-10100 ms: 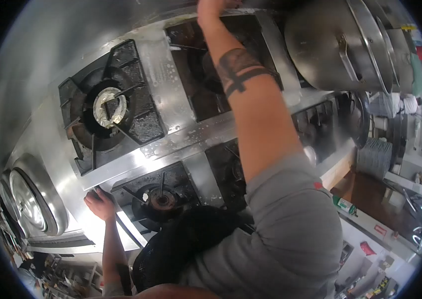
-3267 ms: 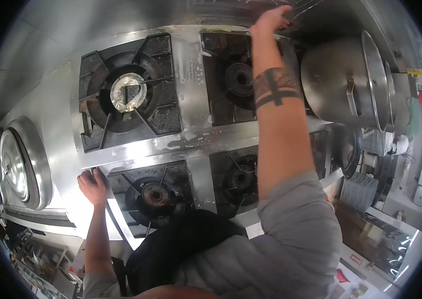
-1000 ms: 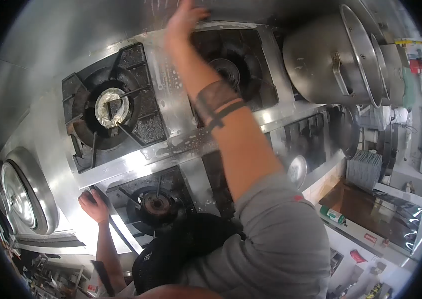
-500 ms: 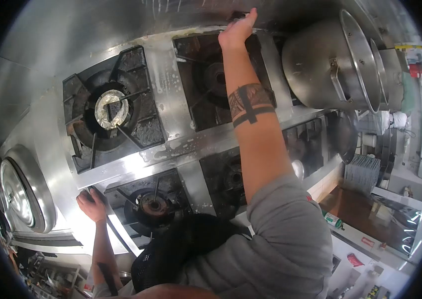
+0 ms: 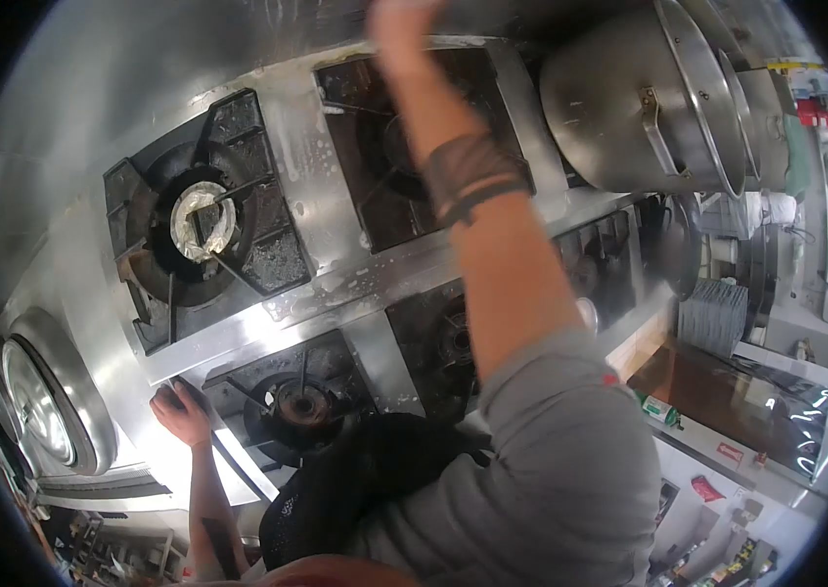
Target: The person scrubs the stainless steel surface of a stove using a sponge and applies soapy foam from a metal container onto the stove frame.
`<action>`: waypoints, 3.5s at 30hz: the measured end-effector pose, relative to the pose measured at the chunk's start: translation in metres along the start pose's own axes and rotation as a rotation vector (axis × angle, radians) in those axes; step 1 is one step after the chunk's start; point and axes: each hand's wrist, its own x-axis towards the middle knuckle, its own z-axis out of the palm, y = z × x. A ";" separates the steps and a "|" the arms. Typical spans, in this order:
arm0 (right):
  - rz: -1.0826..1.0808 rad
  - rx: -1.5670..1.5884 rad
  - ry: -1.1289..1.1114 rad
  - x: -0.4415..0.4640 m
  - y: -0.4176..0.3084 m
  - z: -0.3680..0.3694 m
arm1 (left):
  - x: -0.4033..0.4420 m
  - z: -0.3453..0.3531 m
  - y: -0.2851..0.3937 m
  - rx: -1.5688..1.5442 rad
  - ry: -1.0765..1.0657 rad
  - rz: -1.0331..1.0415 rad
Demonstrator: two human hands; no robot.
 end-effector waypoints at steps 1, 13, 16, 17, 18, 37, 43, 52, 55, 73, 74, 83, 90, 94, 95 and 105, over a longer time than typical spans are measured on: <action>0.013 0.088 0.041 0.033 -0.007 -0.028 | 0.002 0.001 0.000 -0.003 0.001 -0.001; -0.026 -0.106 -0.087 0.070 -0.013 -0.048 | 0.002 0.002 0.003 -0.007 -0.024 -0.041; -0.018 -0.011 0.177 0.021 -0.008 0.003 | 0.004 0.000 0.008 0.016 -0.005 -0.024; -0.016 -0.084 0.019 -0.025 -0.004 0.024 | 0.003 0.002 0.005 0.007 -0.006 -0.017; -0.039 -0.159 -0.128 -0.052 0.003 0.032 | 0.004 -0.001 0.007 0.009 -0.011 -0.011; 0.111 0.336 0.096 -0.037 -0.071 -0.019 | 0.002 0.000 0.001 0.033 -0.028 -0.048; 0.224 0.010 -0.283 -0.143 -0.021 0.073 | -0.001 0.001 0.000 0.024 -0.032 -0.016; 0.225 0.486 -0.161 -0.030 -0.012 0.013 | 0.003 -0.001 0.007 0.017 -0.022 -0.028; 0.312 -0.145 -0.130 -0.093 0.025 0.077 | 0.007 0.007 -0.001 0.012 0.018 0.026; 0.102 0.105 0.080 -0.082 -0.027 0.052 | -0.001 -0.005 0.002 0.017 -0.014 0.008; 0.067 0.002 -0.013 -0.127 -0.035 0.078 | 0.004 -0.002 0.005 0.017 -0.021 0.012; -0.046 0.109 0.146 -0.010 -0.020 0.051 | 0.000 -0.006 0.007 0.033 -0.065 -0.072; -0.528 -0.248 -0.163 -0.092 -0.073 0.066 | -0.001 -0.007 0.002 0.018 -0.026 -0.014; -0.183 0.090 -0.110 0.034 -0.059 -0.018 | 0.002 -0.008 0.009 0.022 -0.067 -0.087; -0.056 0.210 -0.093 0.050 -0.054 -0.032 | 0.001 -0.010 0.009 0.014 -0.063 -0.093; -0.300 0.334 -0.003 0.071 -0.140 -0.030 | 0.001 -0.003 0.000 0.016 -0.007 -0.036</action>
